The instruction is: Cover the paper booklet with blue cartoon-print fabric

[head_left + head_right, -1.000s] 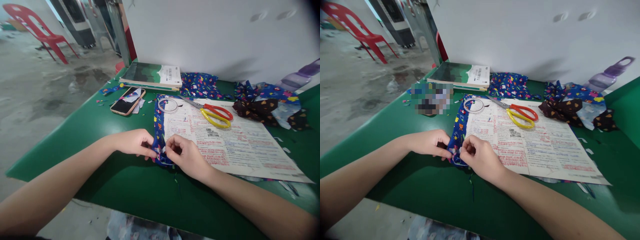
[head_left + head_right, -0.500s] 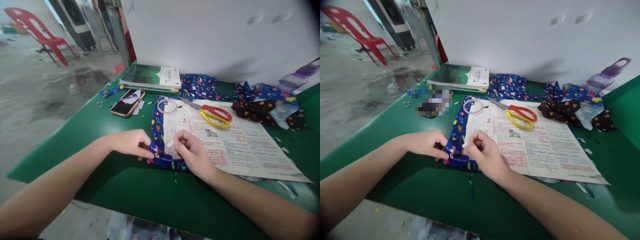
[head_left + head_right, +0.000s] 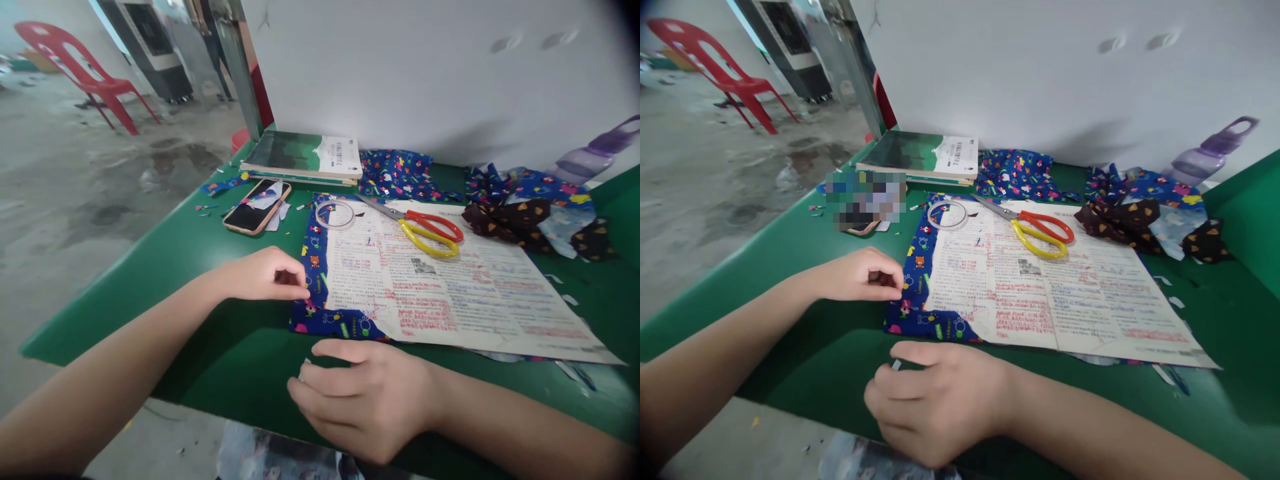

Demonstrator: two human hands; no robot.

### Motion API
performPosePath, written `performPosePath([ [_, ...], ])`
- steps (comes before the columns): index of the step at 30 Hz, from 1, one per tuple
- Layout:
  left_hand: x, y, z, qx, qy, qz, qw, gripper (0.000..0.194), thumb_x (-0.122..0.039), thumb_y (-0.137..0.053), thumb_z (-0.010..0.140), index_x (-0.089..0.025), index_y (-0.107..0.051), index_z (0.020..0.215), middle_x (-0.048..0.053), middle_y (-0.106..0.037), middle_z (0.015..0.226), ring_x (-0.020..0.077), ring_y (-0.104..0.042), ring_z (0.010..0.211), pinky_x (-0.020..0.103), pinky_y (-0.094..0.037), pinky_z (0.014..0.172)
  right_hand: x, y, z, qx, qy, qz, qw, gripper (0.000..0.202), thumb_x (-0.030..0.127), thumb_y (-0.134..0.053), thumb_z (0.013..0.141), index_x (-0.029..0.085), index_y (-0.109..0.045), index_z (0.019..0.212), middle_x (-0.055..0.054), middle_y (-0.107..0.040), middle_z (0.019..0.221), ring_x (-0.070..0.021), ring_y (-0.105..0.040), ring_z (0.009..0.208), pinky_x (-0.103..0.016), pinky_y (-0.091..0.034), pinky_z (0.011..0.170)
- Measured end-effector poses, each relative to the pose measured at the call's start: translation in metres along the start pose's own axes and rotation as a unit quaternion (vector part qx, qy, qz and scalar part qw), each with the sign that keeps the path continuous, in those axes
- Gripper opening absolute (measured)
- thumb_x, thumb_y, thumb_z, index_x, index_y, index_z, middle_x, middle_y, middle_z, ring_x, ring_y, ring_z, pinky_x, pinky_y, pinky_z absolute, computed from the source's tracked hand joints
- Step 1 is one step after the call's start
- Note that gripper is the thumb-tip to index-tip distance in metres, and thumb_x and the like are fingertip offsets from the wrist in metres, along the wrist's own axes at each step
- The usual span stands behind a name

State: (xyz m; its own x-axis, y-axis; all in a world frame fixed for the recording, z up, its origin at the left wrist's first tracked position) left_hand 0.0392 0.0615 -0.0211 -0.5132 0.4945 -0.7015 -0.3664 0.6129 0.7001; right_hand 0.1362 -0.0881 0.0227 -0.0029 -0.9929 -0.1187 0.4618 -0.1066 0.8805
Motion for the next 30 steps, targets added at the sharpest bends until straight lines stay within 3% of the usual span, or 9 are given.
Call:
performPosePath([
  [2,-0.002,-0.001,0.0,0.009,-0.013,-0.015,1.0,0.026,-0.041,-0.062,0.081,-0.016,-0.068,0.08,0.0,-0.06,0.067,0.0093,-0.051,0.058,0.018,-0.038,0.053,-0.007,0.009,-0.004,0.01,-0.04,-0.027,0.999,0.023,0.021,-0.045,0.09,0.026,-0.067,0.092,0.003,-0.063,0.119,-0.0146,-0.051,0.112,-0.031,-0.039,0.1],
  [6,-0.005,-0.001,-0.002,0.017,-0.029,-0.011,0.999,0.024,-0.042,-0.07,0.074,-0.018,-0.07,0.077,0.001,-0.057,0.07,0.0105,-0.051,0.061,0.02,-0.038,0.055,-0.052,0.024,-0.03,-0.034,-0.29,-0.021,0.956,0.024,0.019,-0.049,0.087,0.022,-0.059,0.108,-0.005,-0.068,0.106,-0.0209,-0.056,0.103,-0.042,-0.04,0.09],
  [8,-0.004,-0.001,-0.002,0.019,-0.022,-0.002,1.0,0.026,-0.044,-0.072,0.071,-0.018,-0.07,0.075,-0.001,-0.053,0.066,0.0098,-0.048,0.058,0.02,-0.035,0.052,-0.072,0.02,-0.048,-0.037,-0.393,-0.003,0.919,0.023,0.022,-0.051,0.086,0.019,-0.056,0.109,-0.007,-0.067,0.101,-0.0221,-0.057,0.097,-0.042,-0.04,0.084],
  [11,-0.003,-0.005,-0.002,0.029,-0.023,0.0,0.999,0.025,-0.042,-0.07,0.074,-0.018,-0.068,0.072,-0.002,-0.05,0.064,0.0092,-0.046,0.056,0.02,-0.035,0.051,-0.088,0.004,-0.065,0.002,-0.463,0.048,0.885,0.018,0.032,-0.054,0.087,0.018,-0.058,0.097,-0.006,-0.065,0.089,-0.0207,-0.056,0.088,-0.038,-0.039,0.079],
  [15,-0.004,-0.006,-0.002,0.03,-0.032,0.008,0.999,0.022,-0.037,-0.065,0.079,-0.017,-0.066,0.07,-0.001,-0.051,0.064,0.009,-0.046,0.057,0.02,-0.036,0.053,-0.094,-0.011,-0.072,0.043,-0.494,0.108,0.861,0.019,0.039,-0.057,0.086,0.019,-0.058,0.083,-0.002,-0.061,0.076,-0.0174,-0.052,0.077,-0.035,-0.036,0.074],
  [21,-0.006,-0.005,-0.001,0.02,-0.035,0.047,0.998,0.019,-0.032,-0.062,0.08,-0.017,-0.061,0.069,-0.002,-0.052,0.064,0.0082,-0.046,0.056,0.02,-0.034,0.054,-0.101,-0.022,-0.079,0.044,-0.522,0.159,0.837,0.018,0.033,-0.059,0.085,0.02,-0.056,0.072,0.001,-0.059,0.07,-0.0145,-0.05,0.071,-0.032,-0.033,0.071],
  [26,-0.006,-0.008,-0.001,0.016,-0.041,0.103,0.994,0.019,-0.031,-0.062,0.079,-0.018,-0.058,0.066,-0.004,-0.049,0.062,0.008,-0.045,0.055,0.02,-0.032,0.054,-0.1,-0.02,-0.079,0.036,-0.504,0.135,0.852,0.012,0.029,-0.059,0.084,0.02,-0.055,0.077,0.001,-0.06,0.072,-0.015,-0.051,0.071,-0.032,-0.036,0.071],
  [28,-0.005,-0.008,-0.001,0.011,-0.038,0.104,0.994,0.017,-0.03,-0.063,0.078,-0.018,-0.058,0.068,-0.004,-0.049,0.062,0.0081,-0.046,0.055,0.02,-0.032,0.054,-0.094,-0.013,-0.074,0.02,-0.479,0.089,0.873,0.005,0.023,-0.054,0.086,0.019,-0.056,0.085,-0.002,-0.063,0.08,-0.017,-0.054,0.078,-0.034,-0.038,0.074],
  [30,-0.004,-0.007,-0.001,0.002,-0.03,0.094,0.995,0.013,-0.029,-0.064,0.076,-0.018,-0.059,0.071,-0.004,-0.05,0.064,0.0084,-0.047,0.056,0.02,-0.032,0.053,-0.083,-0.005,-0.062,0.001,-0.425,0.049,0.904,0.012,0.019,-0.049,0.088,0.018,-0.058,0.096,-0.006,-0.065,0.09,-0.0192,-0.056,0.087,-0.037,-0.04,0.079],
])
Point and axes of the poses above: each hand's wrist, its own z-axis towards the middle knuckle, its own y-axis out of the back of the hand, x = y × z, the point moved 8 cm from there along z, towards the middle knuckle
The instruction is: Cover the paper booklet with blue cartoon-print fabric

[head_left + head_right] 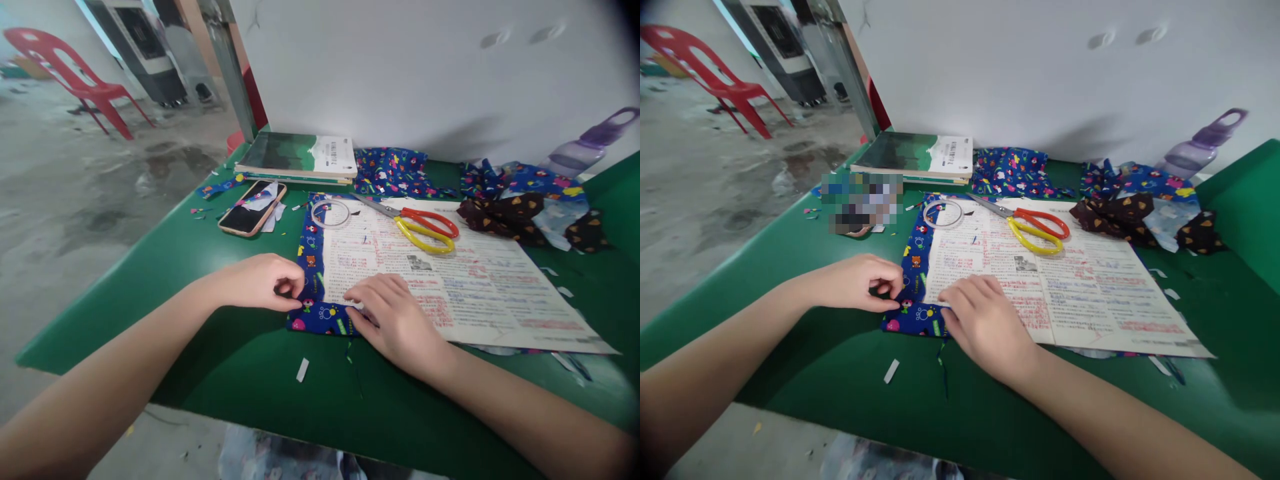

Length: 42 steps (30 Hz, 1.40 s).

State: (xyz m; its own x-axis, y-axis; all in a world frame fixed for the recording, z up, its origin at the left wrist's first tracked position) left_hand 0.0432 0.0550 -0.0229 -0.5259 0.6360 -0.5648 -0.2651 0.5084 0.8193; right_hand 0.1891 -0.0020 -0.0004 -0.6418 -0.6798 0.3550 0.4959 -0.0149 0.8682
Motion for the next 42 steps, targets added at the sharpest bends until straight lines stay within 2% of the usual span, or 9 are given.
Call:
performPosePath([
  [2,0.002,0.001,0.0,-0.008,0.008,-0.013,1.0,0.011,-0.027,-0.065,0.074,-0.018,-0.059,0.074,-0.004,-0.051,0.064,0.0084,-0.047,0.056,0.019,-0.033,0.053,0.022,0.0,-0.004,0.005,0.081,0.004,0.997,0.021,0.019,-0.046,0.089,0.016,-0.058,0.106,-0.008,-0.066,0.103,-0.02,-0.056,0.099,-0.038,-0.041,0.087],
  [5,0.001,0.001,0.0,-0.004,0.012,-0.029,1.0,0.009,-0.024,-0.064,0.073,-0.018,-0.057,0.073,-0.005,-0.051,0.064,0.0078,-0.046,0.056,0.019,-0.033,0.053,0.045,-0.012,-0.011,0.082,0.163,0.032,0.983,0.042,0.034,-0.044,0.092,0.01,-0.05,0.126,-0.011,-0.054,0.132,-0.0209,-0.044,0.125,-0.037,-0.034,0.105],
  [8,-0.003,0.001,-0.001,-0.001,0.011,-0.013,1.0,0.005,-0.022,-0.059,0.078,-0.018,-0.057,0.076,-0.006,-0.045,0.06,0.0069,-0.04,0.053,0.019,-0.031,0.052,0.05,-0.03,-0.016,0.184,0.166,0.049,0.968,0.068,0.054,-0.037,0.091,0.005,-0.037,0.138,-0.013,-0.03,0.149,-0.0232,-0.024,0.139,-0.037,-0.02,0.114],
  [11,-0.013,0.008,-0.002,-0.048,-0.004,0.043,0.998,0.011,-0.028,-0.056,0.084,-0.017,-0.059,0.082,-0.008,-0.033,0.054,0.0067,-0.033,0.049,0.021,-0.029,0.052,0.046,-0.039,-0.017,0.243,0.151,0.071,0.956,0.073,0.058,-0.032,0.091,0.006,-0.031,0.142,-0.012,-0.023,0.151,-0.022,-0.019,0.14,-0.036,-0.014,0.116],
  [15,-0.019,0.012,-0.001,-0.096,-0.024,0.094,0.991,0.017,-0.033,-0.055,0.086,-0.017,-0.061,0.09,-0.005,-0.044,0.059,0.0085,-0.043,0.055,0.023,-0.034,0.058,0.044,-0.038,-0.015,0.248,0.142,0.09,0.954,0.071,0.056,-0.034,0.091,0.007,-0.031,0.143,-0.01,-0.021,0.152,-0.02,-0.016,0.141,-0.035,-0.011,0.117],
  [21,-0.021,0.011,0.006,-0.11,-0.092,0.076,0.987,0.022,-0.036,-0.066,0.08,-0.022,-0.064,0.097,0.003,-0.065,0.095,0.019,-0.053,0.097,0.032,-0.037,0.092,0.045,-0.037,-0.015,0.238,0.139,0.101,0.956,0.07,0.054,-0.036,0.091,0.008,-0.03,0.143,-0.01,-0.022,0.152,-0.02,-0.016,0.141,-0.037,-0.014,0.117],
  [33,-0.015,0.016,0.002,-0.13,-0.102,0.103,0.981,0.016,-0.032,-0.059,0.086,-0.022,-0.064,0.097,0.004,-0.066,0.101,0.0188,-0.054,0.105,0.037,-0.034,0.1,0.041,-0.042,-0.017,0.276,0.121,0.1,0.948,0.08,0.062,-0.034,0.088,0.008,-0.02,0.146,-0.009,-0.012,0.154,-0.0204,-0.009,0.142,-0.035,-0.006,0.117],
  [37,-0.02,0.015,0.002,-0.131,-0.095,0.101,0.982,0.035,-0.034,-0.06,0.085,-0.02,-0.057,0.117,0.008,-0.059,0.122,0.0214,-0.048,0.119,0.038,-0.034,0.103,0.041,-0.042,-0.017,0.276,0.122,0.104,0.948,0.079,0.06,-0.034,0.089,0.008,-0.02,0.146,-0.009,-0.012,0.154,-0.0201,-0.008,0.142,-0.035,-0.005,0.117],
  [42,-0.018,0.001,0.006,-0.052,-0.087,0.116,0.988,0.057,-0.036,-0.055,0.088,-0.025,-0.035,0.14,0.005,-0.042,0.143,0.022,-0.033,0.135,0.042,-0.022,0.113,0.041,-0.043,-0.018,0.285,0.12,0.109,0.945,0.078,0.061,-0.036,0.088,0.011,-0.021,0.146,-0.006,-0.013,0.154,-0.0195,-0.007,0.142,-0.036,-0.002,0.116],
])
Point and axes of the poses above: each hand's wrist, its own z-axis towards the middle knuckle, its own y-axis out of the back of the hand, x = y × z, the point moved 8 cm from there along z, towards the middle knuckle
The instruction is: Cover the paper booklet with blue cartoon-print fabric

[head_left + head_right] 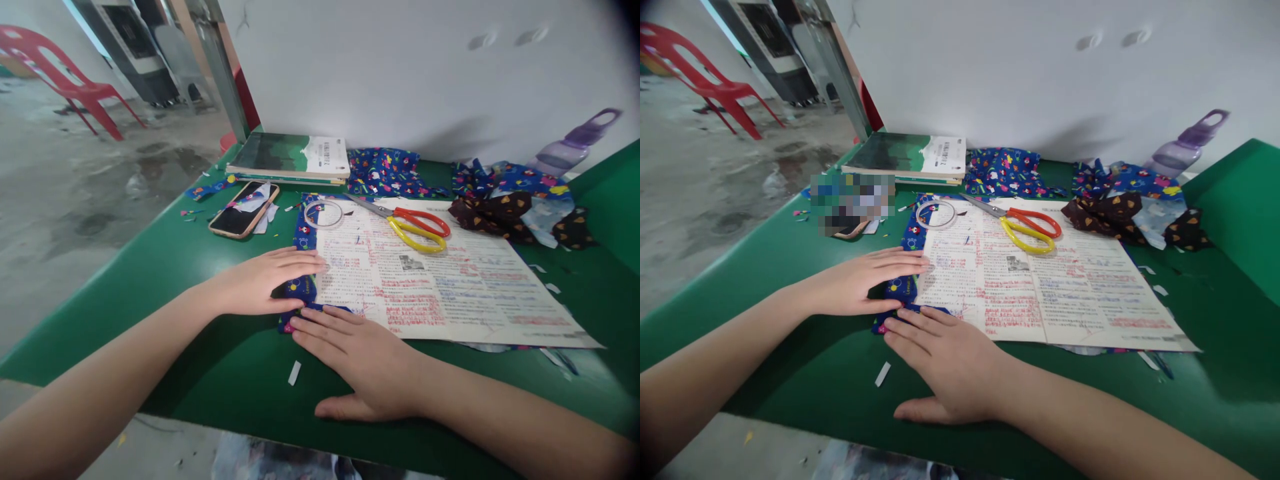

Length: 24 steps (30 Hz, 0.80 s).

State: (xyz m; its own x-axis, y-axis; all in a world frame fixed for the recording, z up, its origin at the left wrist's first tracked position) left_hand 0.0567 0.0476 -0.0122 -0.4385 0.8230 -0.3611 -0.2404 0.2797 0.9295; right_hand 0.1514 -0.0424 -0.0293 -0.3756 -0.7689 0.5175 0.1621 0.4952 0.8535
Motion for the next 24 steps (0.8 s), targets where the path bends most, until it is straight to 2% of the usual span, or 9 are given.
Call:
performPosePath([
  [9,0.007,-0.007,-0.002,0.036,0.013,0.001,0.999,0.064,-0.042,-0.056,0.087,-0.027,-0.029,0.143,0.002,-0.032,0.149,0.0212,-0.025,0.139,0.043,-0.015,0.116,0.001,0.001,0.001,0.019,0.008,0.009,1.0,0.073,0.06,-0.033,0.089,0.016,-0.022,0.146,-0.002,-0.014,0.154,-0.0151,-0.007,0.142,-0.035,0.001,0.115],
  [16,0.008,-0.008,-0.002,0.043,0.014,0.001,0.999,0.066,-0.044,-0.055,0.087,-0.028,-0.027,0.144,0.002,-0.032,0.149,0.0215,-0.024,0.139,0.044,-0.015,0.116,0.002,0.0,0.001,0.015,0.012,0.007,1.0,0.072,0.059,-0.032,0.09,0.015,-0.023,0.146,-0.003,-0.018,0.154,-0.0166,-0.01,0.142,-0.038,-0.003,0.116],
  [19,0.01,-0.006,-0.003,0.024,0.018,-0.002,1.0,0.067,-0.044,-0.056,0.087,-0.027,-0.026,0.144,0.003,-0.03,0.15,0.0225,-0.025,0.139,0.044,-0.017,0.116,0.003,0.002,0.001,0.004,0.019,-0.008,1.0,0.071,0.059,-0.033,0.09,0.015,-0.024,0.146,-0.004,-0.019,0.153,-0.0174,-0.012,0.142,-0.039,-0.005,0.116],
  [21,0.015,-0.001,-0.004,-0.01,0.037,-0.002,0.999,0.063,-0.045,-0.054,0.088,-0.027,-0.028,0.143,0.003,-0.029,0.15,0.0229,-0.025,0.139,0.043,-0.019,0.116,0.003,0.003,0.001,-0.01,0.024,-0.023,0.999,0.07,0.058,-0.032,0.091,0.014,-0.025,0.145,-0.004,-0.019,0.153,-0.0179,-0.015,0.141,-0.039,-0.007,0.116],
  [24,0.026,0.005,-0.006,-0.053,0.065,0.001,0.996,0.057,-0.043,-0.049,0.092,-0.026,-0.029,0.143,0.004,-0.027,0.151,0.0227,-0.023,0.139,0.042,-0.021,0.115,0.005,0.006,-0.001,-0.053,0.033,-0.049,0.997,0.067,0.054,-0.034,0.092,0.01,-0.03,0.142,-0.007,-0.023,0.152,-0.0185,-0.021,0.14,-0.036,-0.015,0.116],
])
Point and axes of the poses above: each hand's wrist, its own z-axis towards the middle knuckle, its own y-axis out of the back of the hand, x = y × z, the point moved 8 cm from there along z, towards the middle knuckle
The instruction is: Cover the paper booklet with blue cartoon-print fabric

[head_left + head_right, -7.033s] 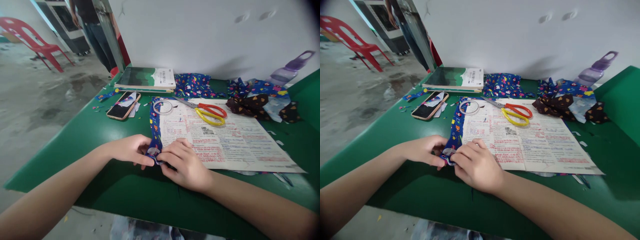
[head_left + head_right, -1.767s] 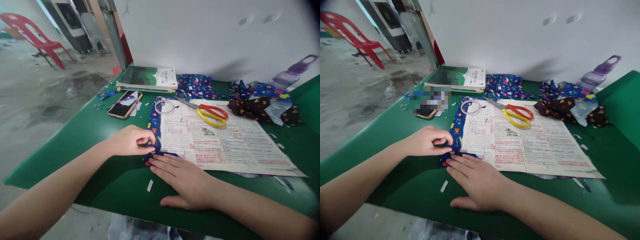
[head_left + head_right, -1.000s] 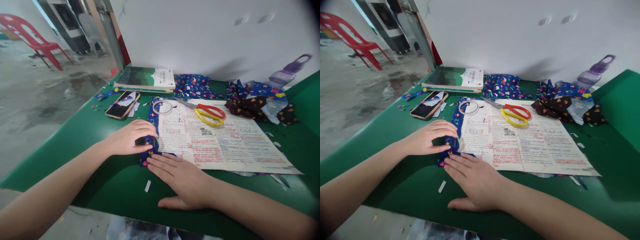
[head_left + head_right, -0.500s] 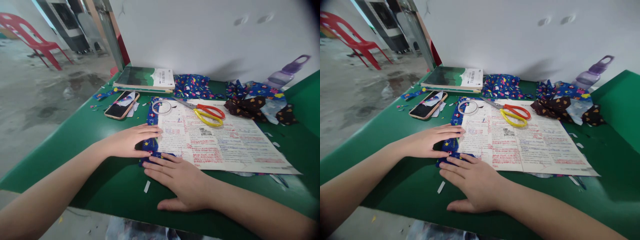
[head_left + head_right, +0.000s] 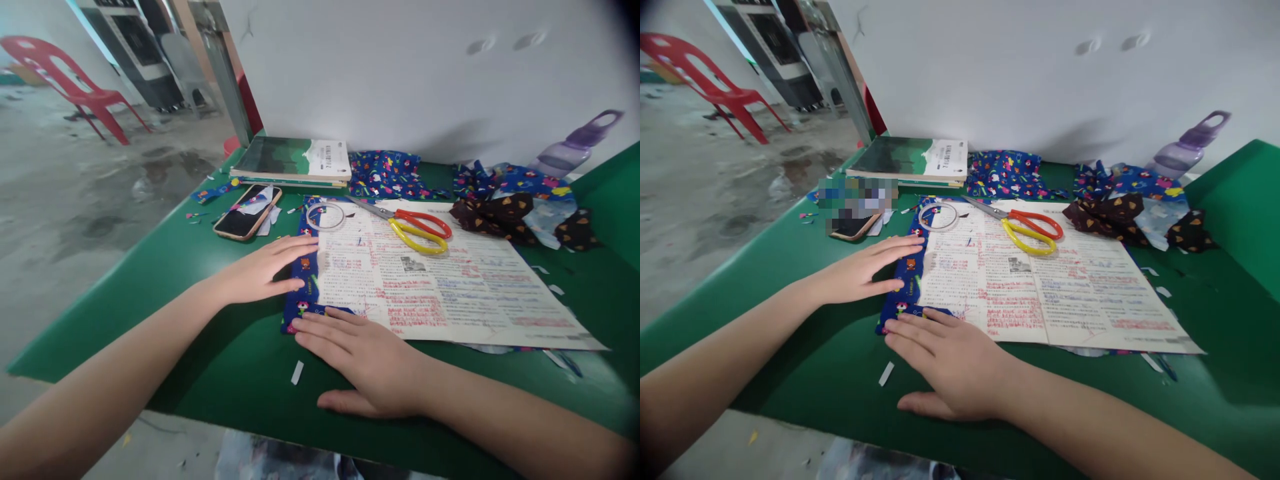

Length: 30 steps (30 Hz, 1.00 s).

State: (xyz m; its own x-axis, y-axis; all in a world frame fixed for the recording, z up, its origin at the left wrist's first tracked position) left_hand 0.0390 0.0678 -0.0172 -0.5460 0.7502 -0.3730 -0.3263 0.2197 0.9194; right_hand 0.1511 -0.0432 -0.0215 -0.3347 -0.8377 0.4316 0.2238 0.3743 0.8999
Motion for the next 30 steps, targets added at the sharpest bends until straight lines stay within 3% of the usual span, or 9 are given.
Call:
performPosePath([
  [6,0.016,0.001,0.001,-0.016,0.013,-0.004,1.0,0.05,-0.041,-0.042,0.095,-0.024,-0.032,0.141,0.005,-0.029,0.15,0.0206,-0.026,0.138,0.039,-0.024,0.114,0.004,0.023,-0.01,-0.152,0.014,-0.068,0.986,0.048,0.035,-0.045,0.091,0.004,-0.046,0.127,-0.014,-0.052,0.134,-0.0204,-0.052,0.12,-0.032,-0.048,0.095],
  [9,0.021,0.003,0.002,-0.026,0.018,-0.003,0.999,0.047,-0.041,-0.038,0.096,-0.024,-0.033,0.14,0.005,-0.033,0.148,0.0209,-0.025,0.138,0.04,-0.024,0.114,0.007,0.041,-0.019,-0.227,0.022,-0.109,0.968,0.044,0.023,-0.05,0.088,0.006,-0.042,0.128,-0.012,-0.056,0.13,-0.0171,-0.063,0.103,-0.03,-0.055,0.079],
  [11,0.022,0.003,0.002,-0.029,0.022,-0.003,0.999,0.047,-0.041,-0.037,0.097,-0.024,-0.033,0.14,0.005,-0.033,0.148,0.0212,-0.026,0.138,0.04,-0.024,0.114,0.006,0.051,-0.026,-0.249,0.019,-0.156,0.956,0.047,0.017,-0.053,0.085,0.009,-0.041,0.129,-0.012,-0.057,0.13,-0.0178,-0.063,0.1,-0.032,-0.056,0.076],
  [14,0.023,0.003,0.001,-0.029,0.026,0.004,0.999,0.048,-0.043,-0.038,0.096,-0.024,-0.032,0.14,0.006,-0.032,0.149,0.0221,-0.028,0.137,0.041,-0.026,0.114,-0.005,0.06,-0.041,-0.251,0.005,-0.22,0.943,0.052,0.012,-0.056,0.082,0.01,-0.04,0.131,-0.012,-0.055,0.131,-0.0192,-0.06,0.106,-0.034,-0.054,0.082],
  [17,0.022,0.002,0.001,-0.024,0.028,0.018,0.999,0.05,-0.045,-0.039,0.095,-0.025,-0.031,0.141,0.006,-0.032,0.149,0.0227,-0.029,0.137,0.044,-0.026,0.113,-0.038,0.073,-0.069,-0.271,-0.083,-0.247,0.927,0.053,0.01,-0.054,0.083,0.014,-0.04,0.134,-0.009,-0.056,0.131,-0.0173,-0.057,0.112,-0.033,-0.051,0.09],
  [23,0.024,-0.004,0.0,0.007,0.044,0.036,0.998,0.053,-0.047,-0.038,0.096,-0.028,-0.025,0.144,0.004,-0.027,0.151,0.0209,-0.023,0.139,0.046,-0.019,0.115,-0.11,0.084,-0.119,-0.189,-0.264,-0.237,0.916,0.038,0.017,-0.038,0.091,0.021,-0.052,0.126,-0.004,-0.054,0.133,-0.0209,-0.053,0.119,-0.042,-0.047,0.096],
  [30,0.022,-0.006,0.0,0.025,0.036,0.026,0.999,0.049,-0.044,-0.038,0.096,-0.03,-0.028,0.143,0.002,-0.028,0.151,0.0193,-0.02,0.14,0.048,-0.014,0.115,-0.126,0.077,-0.119,-0.136,-0.308,-0.166,0.927,0.039,0.025,-0.036,0.092,0.021,-0.056,0.125,-0.005,-0.056,0.131,-0.0219,-0.051,0.122,-0.044,-0.042,0.103],
])
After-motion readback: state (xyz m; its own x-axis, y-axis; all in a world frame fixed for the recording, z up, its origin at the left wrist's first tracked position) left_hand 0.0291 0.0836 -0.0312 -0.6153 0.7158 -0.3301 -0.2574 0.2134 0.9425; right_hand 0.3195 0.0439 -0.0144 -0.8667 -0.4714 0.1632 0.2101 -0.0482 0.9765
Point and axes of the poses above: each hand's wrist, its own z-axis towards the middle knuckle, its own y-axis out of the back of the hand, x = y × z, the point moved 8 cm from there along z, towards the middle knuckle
